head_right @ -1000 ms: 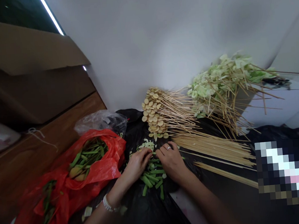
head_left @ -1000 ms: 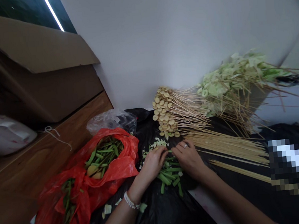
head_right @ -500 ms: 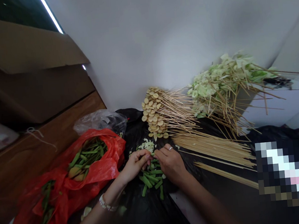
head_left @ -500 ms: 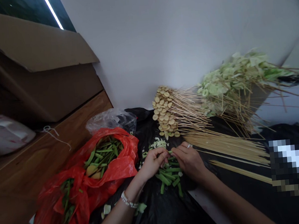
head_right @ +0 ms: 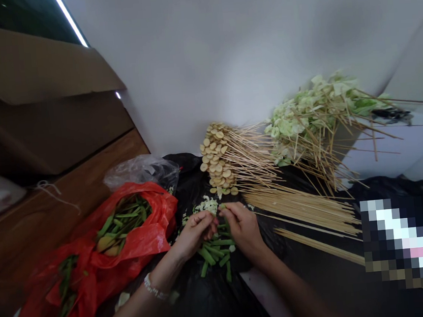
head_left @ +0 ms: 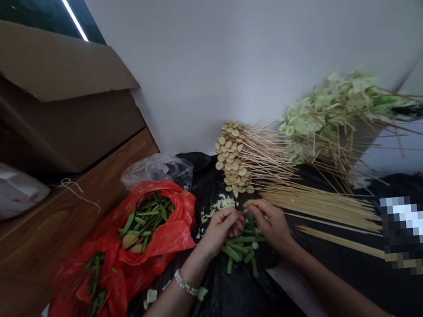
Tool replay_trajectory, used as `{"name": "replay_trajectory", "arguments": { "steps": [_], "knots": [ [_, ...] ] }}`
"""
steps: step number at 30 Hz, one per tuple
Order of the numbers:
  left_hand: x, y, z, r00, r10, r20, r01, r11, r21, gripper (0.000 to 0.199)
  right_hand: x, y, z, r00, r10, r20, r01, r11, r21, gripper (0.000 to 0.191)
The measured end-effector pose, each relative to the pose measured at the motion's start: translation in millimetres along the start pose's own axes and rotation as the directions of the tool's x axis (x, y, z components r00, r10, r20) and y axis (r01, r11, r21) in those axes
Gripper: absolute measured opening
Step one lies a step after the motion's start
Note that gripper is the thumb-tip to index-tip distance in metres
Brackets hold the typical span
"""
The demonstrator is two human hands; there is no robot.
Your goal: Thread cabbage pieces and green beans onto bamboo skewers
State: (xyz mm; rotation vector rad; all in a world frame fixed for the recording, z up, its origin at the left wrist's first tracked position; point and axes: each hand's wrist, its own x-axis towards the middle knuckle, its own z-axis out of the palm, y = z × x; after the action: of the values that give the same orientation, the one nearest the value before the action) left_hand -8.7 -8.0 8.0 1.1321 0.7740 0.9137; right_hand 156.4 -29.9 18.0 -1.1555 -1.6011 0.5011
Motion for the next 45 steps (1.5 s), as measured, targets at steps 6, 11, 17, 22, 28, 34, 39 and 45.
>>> {"name": "replay_trajectory", "arguments": {
  "steps": [6,11,17,22,28,34,39,45],
  "knots": [
    [10.9,6.6,-22.7,0.923,0.044,-0.383,-0.089,0.991,-0.101,0.047,9.4,11.9,-7.9,0.980,0.176,0.091,-0.193,0.954,0.229,0.035],
    [9.6,4.1,-19.2,0.941,0.135,-0.311,-0.120,0.990,0.068,0.040,2.7,15.9,2.1,0.980,0.009,0.200,-0.008,1.000,-0.008,0.040],
    [6.2,2.9,-10.6,0.981,0.133,-0.139,-0.096,0.964,0.246,0.037,-4.3,15.8,7.5,0.953,-0.110,0.284,0.208,0.917,-0.341,0.049],
    [7.8,2.6,-19.5,0.940,0.279,-0.198,-0.172,0.885,0.433,0.030,0.5,18.6,-0.7,0.925,-0.131,0.356,0.335,0.720,-0.607,0.019],
    [-0.7,1.9,-14.5,0.935,0.302,0.186,-0.304,0.413,0.858,0.024,-1.9,11.4,1.8,0.870,-0.188,0.456,0.477,0.557,-0.680,0.014],
    [-3.0,-2.7,-11.6,0.955,0.227,0.190,-0.246,0.248,0.937,0.025,-6.0,10.4,6.3,0.844,-0.171,0.508,0.507,0.565,-0.651,0.016],
    [-1.8,-1.3,-6.2,0.947,0.271,0.174,-0.283,0.446,0.849,0.029,-9.1,13.0,10.2,0.888,-0.130,0.440,0.403,0.680,-0.613,0.019],
    [1.3,-3.9,-5.1,0.969,0.233,0.087,-0.226,0.681,0.696,0.035,-13.9,13.5,18.0,0.935,-0.102,0.341,0.287,0.782,-0.554,0.025]
  ]
}}
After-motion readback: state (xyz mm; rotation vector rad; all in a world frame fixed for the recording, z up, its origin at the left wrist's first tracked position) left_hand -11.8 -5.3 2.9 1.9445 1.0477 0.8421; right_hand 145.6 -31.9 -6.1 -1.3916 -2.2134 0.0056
